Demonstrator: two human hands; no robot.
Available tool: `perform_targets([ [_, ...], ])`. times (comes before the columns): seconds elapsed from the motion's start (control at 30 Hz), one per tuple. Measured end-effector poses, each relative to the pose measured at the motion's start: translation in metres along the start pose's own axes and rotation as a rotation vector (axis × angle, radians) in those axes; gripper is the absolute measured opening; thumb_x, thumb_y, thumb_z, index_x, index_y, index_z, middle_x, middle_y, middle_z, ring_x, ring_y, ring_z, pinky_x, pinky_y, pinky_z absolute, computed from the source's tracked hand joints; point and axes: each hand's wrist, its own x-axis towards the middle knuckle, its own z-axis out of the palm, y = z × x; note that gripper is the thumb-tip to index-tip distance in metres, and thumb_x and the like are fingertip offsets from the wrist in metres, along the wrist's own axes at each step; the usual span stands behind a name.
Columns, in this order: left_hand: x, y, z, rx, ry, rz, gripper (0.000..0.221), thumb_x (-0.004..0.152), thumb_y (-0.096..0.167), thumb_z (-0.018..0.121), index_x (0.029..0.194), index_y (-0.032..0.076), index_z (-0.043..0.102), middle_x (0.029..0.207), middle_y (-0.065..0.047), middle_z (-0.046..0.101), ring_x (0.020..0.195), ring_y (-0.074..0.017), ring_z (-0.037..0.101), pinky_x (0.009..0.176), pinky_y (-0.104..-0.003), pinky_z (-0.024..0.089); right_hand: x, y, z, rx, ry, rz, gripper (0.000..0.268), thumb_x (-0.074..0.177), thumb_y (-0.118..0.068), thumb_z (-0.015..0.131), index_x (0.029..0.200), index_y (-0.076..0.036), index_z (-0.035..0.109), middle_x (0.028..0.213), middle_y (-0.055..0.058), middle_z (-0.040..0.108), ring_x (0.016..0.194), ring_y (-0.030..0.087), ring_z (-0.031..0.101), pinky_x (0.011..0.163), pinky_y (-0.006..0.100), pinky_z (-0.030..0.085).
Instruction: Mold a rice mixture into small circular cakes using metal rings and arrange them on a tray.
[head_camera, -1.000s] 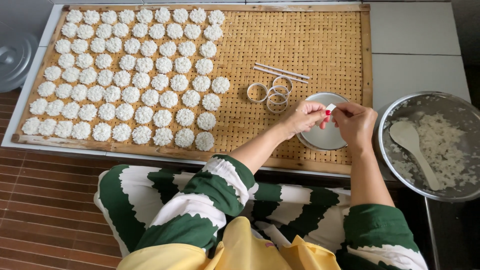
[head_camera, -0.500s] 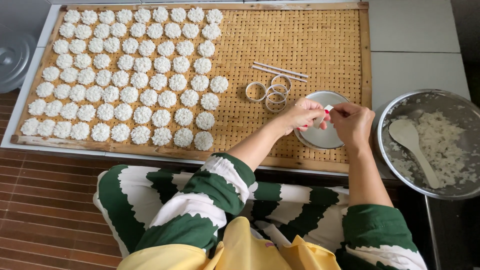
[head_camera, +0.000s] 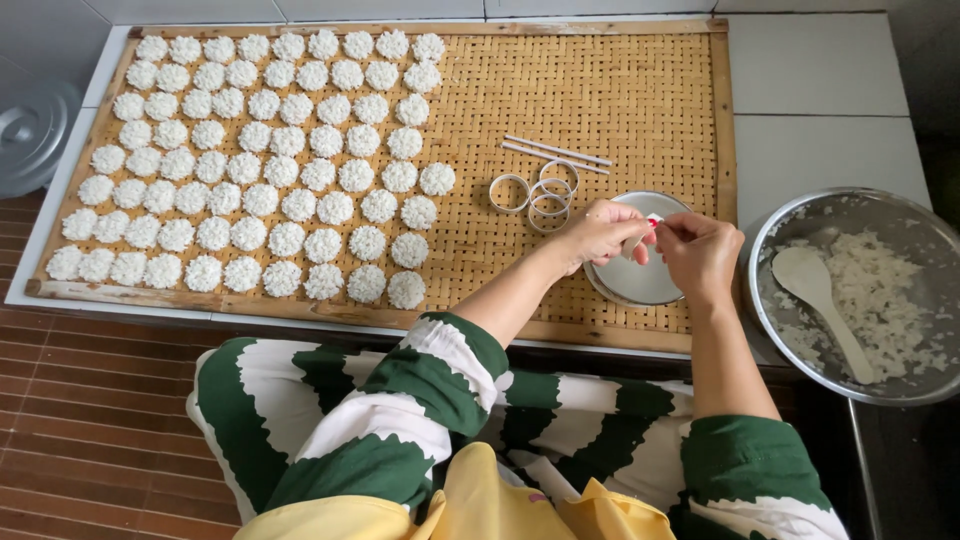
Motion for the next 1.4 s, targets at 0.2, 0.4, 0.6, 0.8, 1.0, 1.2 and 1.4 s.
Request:
perform_targets([
  [0.2, 0.013, 0.014, 0.012, 0.287, 0.100, -0.018, 0.024, 0.104, 0.014, 0.053, 0.094, 0.004, 0.071, 0.064, -0.006, 0.067, 0.043, -0.0097, 0.047, 0.049, -0.025, 0.038, 0.005, 0.005, 0.003, 0.083, 0.036, 0.013, 0.007, 0.090, 0.000, 0.074, 0.092, -0.004, 0.078, 0.058, 0.009, 0.062, 0.053, 0.013, 0.058, 0.057, 0.027, 0.047],
  [0.4, 0.011, 0.000, 0.013, 0.056, 0.094, 0.254, 0.023, 0.101, 0.010, 0.052, 0.085, 0.009, 0.068, 0.059, -0.003, 0.063, 0.052, -0.0060, 0.051, 0.053, -0.018, 0.041, 0.007, 0.012, 0.006, 0.383, -0.076, 0.270, 0.012, 0.097, 0.003, 0.064, 0.089, 0.005, 0.073, 0.061, 0.015, 0.062, 0.046, 0.015, 0.058, 0.048, 0.026, 0.053],
  [0.6, 0.005, -0.009, 0.003, 0.476, 0.207, 0.364, 0.024, 0.096, 0.011, 0.057, 0.074, 0.011, 0.066, 0.056, -0.001, 0.067, 0.049, -0.0089, 0.058, 0.052, -0.022, 0.042, -0.002, -0.022, -0.005, 0.341, -0.333, 0.367, 0.023, 0.086, 0.011, 0.069, 0.107, 0.020, 0.067, 0.076, 0.024, 0.067, 0.061, 0.020, 0.066, 0.062, 0.032, 0.059],
  [0.8, 0.061, -0.077, 0.000, 0.858, 0.398, 0.037, 0.038, 0.096, 0.014, 0.046, 0.067, 0.005, 0.069, 0.050, -0.005, 0.059, 0.047, -0.0131, 0.056, 0.042, -0.030, 0.039, 0.000, 0.042, 0.022, -0.480, -0.326, -0.095, 0.021, 0.071, -0.001, 0.075, 0.090, -0.007, 0.083, 0.077, 0.020, 0.075, 0.077, 0.045, 0.072, 0.078, 0.057, 0.058],
  [1.0, 0.048, -0.034, 0.011, 1.067, 0.362, 0.173, 0.040, 0.101, 0.010, 0.040, 0.071, 0.003, 0.067, 0.097, -0.030, 0.072, 0.089, -0.0378, 0.077, 0.064, -0.036, 0.063, 0.002, 0.014, 0.005, -0.339, -0.157, -0.090, 0.023, 0.081, -0.003, 0.071, 0.094, -0.018, 0.082, 0.083, 0.005, 0.075, 0.080, 0.026, 0.074, 0.077, 0.039, 0.062],
  [1.2, 0.071, -0.056, -0.001, 0.826, 0.456, 0.172, 0.029, 0.105, 0.015, 0.039, 0.103, -0.005, 0.061, 0.080, -0.029, 0.067, 0.055, -0.0238, 0.067, 0.047, -0.031, 0.053, -0.005, -0.045, -0.007, 0.232, -0.188, 0.240, 0.033, 0.083, 0.002, 0.064, 0.108, -0.013, 0.081, 0.091, 0.006, 0.078, 0.089, 0.010, 0.072, 0.091, 0.030, 0.056],
  [1.4, 0.069, -0.046, 0.004, 0.966, 0.506, 0.125, 0.024, 0.100, 0.018, 0.043, 0.107, -0.002, 0.055, 0.092, -0.037, 0.067, 0.081, -0.0455, 0.074, 0.069, -0.052, 0.058, -0.008, -0.056, -0.013, 0.395, -0.210, 0.241, 0.034, 0.081, 0.001, 0.084, 0.114, 0.000, 0.076, 0.099, 0.015, 0.077, 0.095, 0.014, 0.072, 0.093, 0.034, 0.058],
])
